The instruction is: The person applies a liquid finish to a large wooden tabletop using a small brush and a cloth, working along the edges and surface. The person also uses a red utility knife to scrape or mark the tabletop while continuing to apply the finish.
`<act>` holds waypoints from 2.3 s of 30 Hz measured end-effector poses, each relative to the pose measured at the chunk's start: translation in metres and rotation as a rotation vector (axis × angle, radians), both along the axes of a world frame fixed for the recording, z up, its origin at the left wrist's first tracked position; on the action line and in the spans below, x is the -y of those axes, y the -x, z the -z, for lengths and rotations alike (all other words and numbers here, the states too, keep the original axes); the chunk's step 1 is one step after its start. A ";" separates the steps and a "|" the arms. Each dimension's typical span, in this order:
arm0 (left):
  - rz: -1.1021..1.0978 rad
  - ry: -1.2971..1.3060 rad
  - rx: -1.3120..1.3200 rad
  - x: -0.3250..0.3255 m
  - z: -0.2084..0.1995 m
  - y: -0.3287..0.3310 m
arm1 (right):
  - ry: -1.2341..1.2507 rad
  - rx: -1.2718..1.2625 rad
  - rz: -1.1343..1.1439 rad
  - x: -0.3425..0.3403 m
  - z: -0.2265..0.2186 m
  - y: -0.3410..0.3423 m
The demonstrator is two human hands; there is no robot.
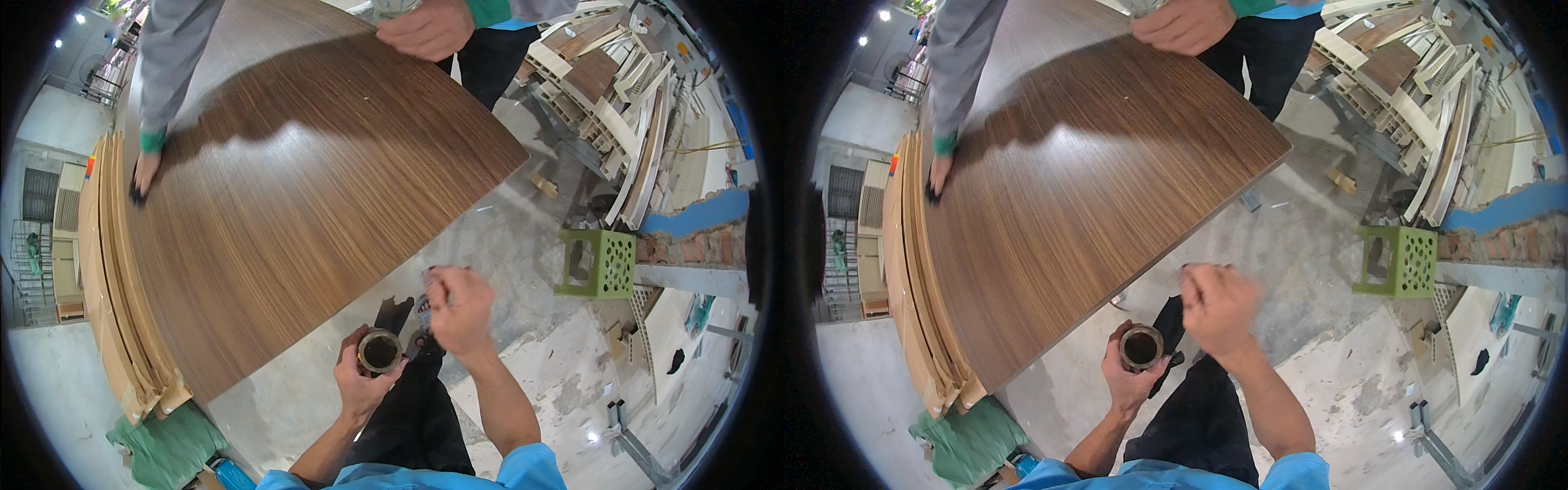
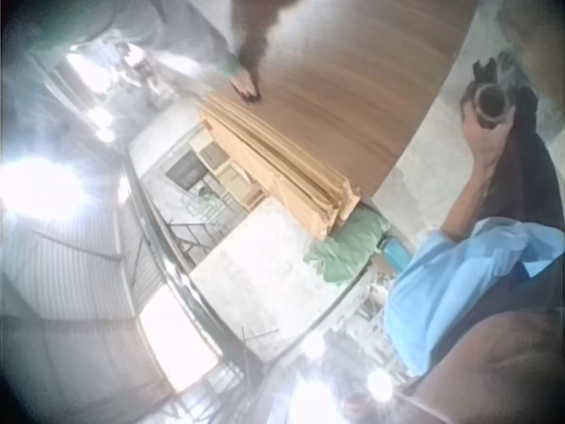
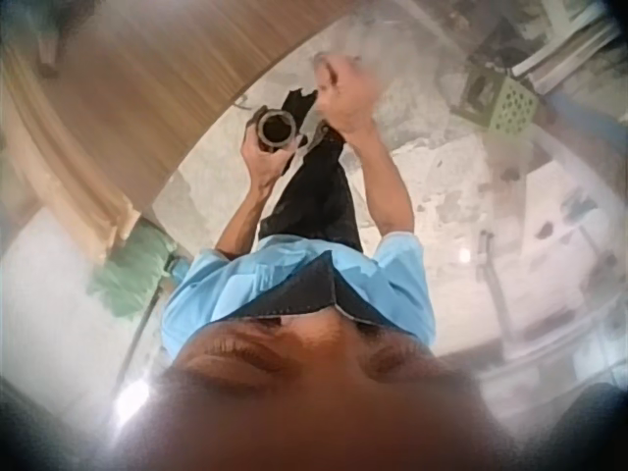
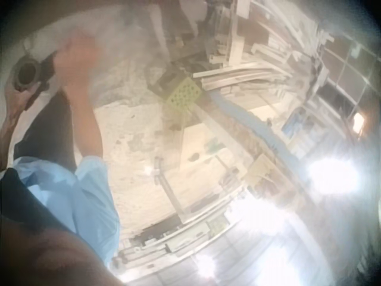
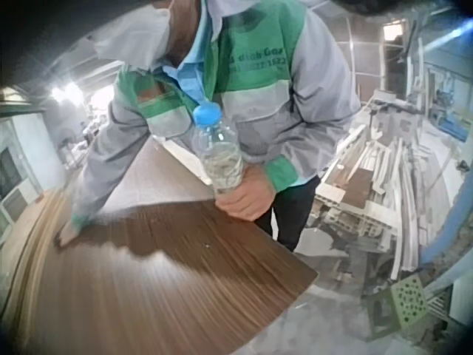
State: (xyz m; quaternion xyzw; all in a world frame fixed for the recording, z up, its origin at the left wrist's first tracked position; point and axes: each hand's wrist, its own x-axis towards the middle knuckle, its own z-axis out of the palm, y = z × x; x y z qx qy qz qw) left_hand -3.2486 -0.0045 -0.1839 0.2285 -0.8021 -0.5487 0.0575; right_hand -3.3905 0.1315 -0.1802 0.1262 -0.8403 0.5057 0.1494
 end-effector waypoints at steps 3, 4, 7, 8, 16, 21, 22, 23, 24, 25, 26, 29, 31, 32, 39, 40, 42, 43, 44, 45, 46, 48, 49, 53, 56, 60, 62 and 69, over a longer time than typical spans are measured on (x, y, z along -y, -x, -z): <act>-0.026 0.001 0.021 0.001 0.001 -0.001 | 0.063 -0.022 -0.258 0.002 0.001 -0.004; -0.026 0.014 0.026 0.002 0.001 -0.001 | 0.054 0.001 -0.150 0.003 0.001 -0.005; -0.027 0.036 0.037 0.004 0.004 -0.004 | 0.072 0.028 -0.015 0.003 0.003 -0.005; -0.031 0.033 0.036 0.004 0.006 -0.005 | 0.084 0.047 -0.014 0.003 0.003 -0.005; -0.111 0.046 0.093 0.005 0.014 -0.018 | 0.115 -0.026 -0.374 0.040 0.001 -0.032; -0.130 0.075 0.075 0.007 0.017 -0.021 | 0.017 -0.085 -0.191 0.005 0.010 -0.002; -0.141 0.038 0.061 0.007 0.019 -0.020 | -0.015 -0.077 -0.117 -0.005 0.010 0.007; -0.153 0.000 0.047 0.006 0.020 -0.019 | -0.041 -0.052 -0.037 -0.016 0.009 0.017; -0.167 -0.051 0.028 0.005 0.021 -0.018 | -0.064 -0.001 0.033 -0.024 0.007 0.024; -0.155 -0.026 0.030 0.005 0.021 -0.016 | -0.075 0.073 0.097 -0.031 0.004 0.029; -0.146 -0.011 0.025 0.004 0.021 -0.014 | -0.080 0.081 0.098 -0.035 0.001 0.032; -0.134 -0.021 0.046 -0.003 0.016 -0.007 | -0.053 0.083 0.028 -0.038 -0.005 0.033; -0.114 -0.020 0.076 -0.008 0.014 -0.001 | -0.030 -0.034 -0.126 -0.037 -0.004 0.033; -0.097 -0.005 0.094 -0.011 0.013 0.002 | -0.051 -0.043 -0.091 -0.037 -0.003 0.033; -0.064 0.021 0.044 -0.023 0.010 0.018 | 0.012 0.052 0.091 -0.055 -0.002 0.051; -0.051 0.044 0.062 -0.024 0.010 0.020 | 0.039 0.030 0.074 -0.056 -0.004 0.052; -0.035 0.050 0.070 -0.026 0.011 0.026 | 0.008 -0.036 -0.085 -0.058 -0.006 0.054; -0.028 0.054 0.069 -0.028 0.012 0.028 | 0.030 -0.093 -0.203 -0.060 -0.007 0.056; -0.026 0.050 0.068 -0.029 0.012 0.031 | -0.019 -0.020 -0.097 -0.061 -0.007 0.058; -0.031 0.036 0.070 -0.030 0.011 0.033 | -0.045 0.033 -0.031 -0.064 -0.007 0.062; -0.018 0.046 0.064 -0.031 0.010 0.035 | -0.071 0.112 0.025 -0.067 -0.007 0.065; -0.005 0.043 0.052 -0.034 0.008 0.038 | 0.011 0.152 0.108 -0.075 -0.007 0.071; -0.007 0.034 0.054 -0.035 0.008 0.040 | 0.084 0.221 0.183 -0.077 -0.007 0.072; -0.013 -0.007 0.074 -0.041 0.008 0.045 | -0.058 -0.050 -0.058 -0.081 -0.005 0.074; -0.008 -0.020 0.083 -0.045 0.010 0.048 | -0.071 -0.057 -0.074 -0.083 -0.002 0.078; 0.020 0.025 0.072 -0.047 0.013 0.052 | 0.015 0.105 0.155 -0.093 -0.001 0.087; 0.017 0.002 0.074 -0.050 0.015 0.053 | 0.056 0.107 0.149 -0.094 -0.002 0.087; 0.005 -0.005 0.039 -0.055 0.019 0.059 | 0.026 0.045 0.120 -0.099 0.001 0.098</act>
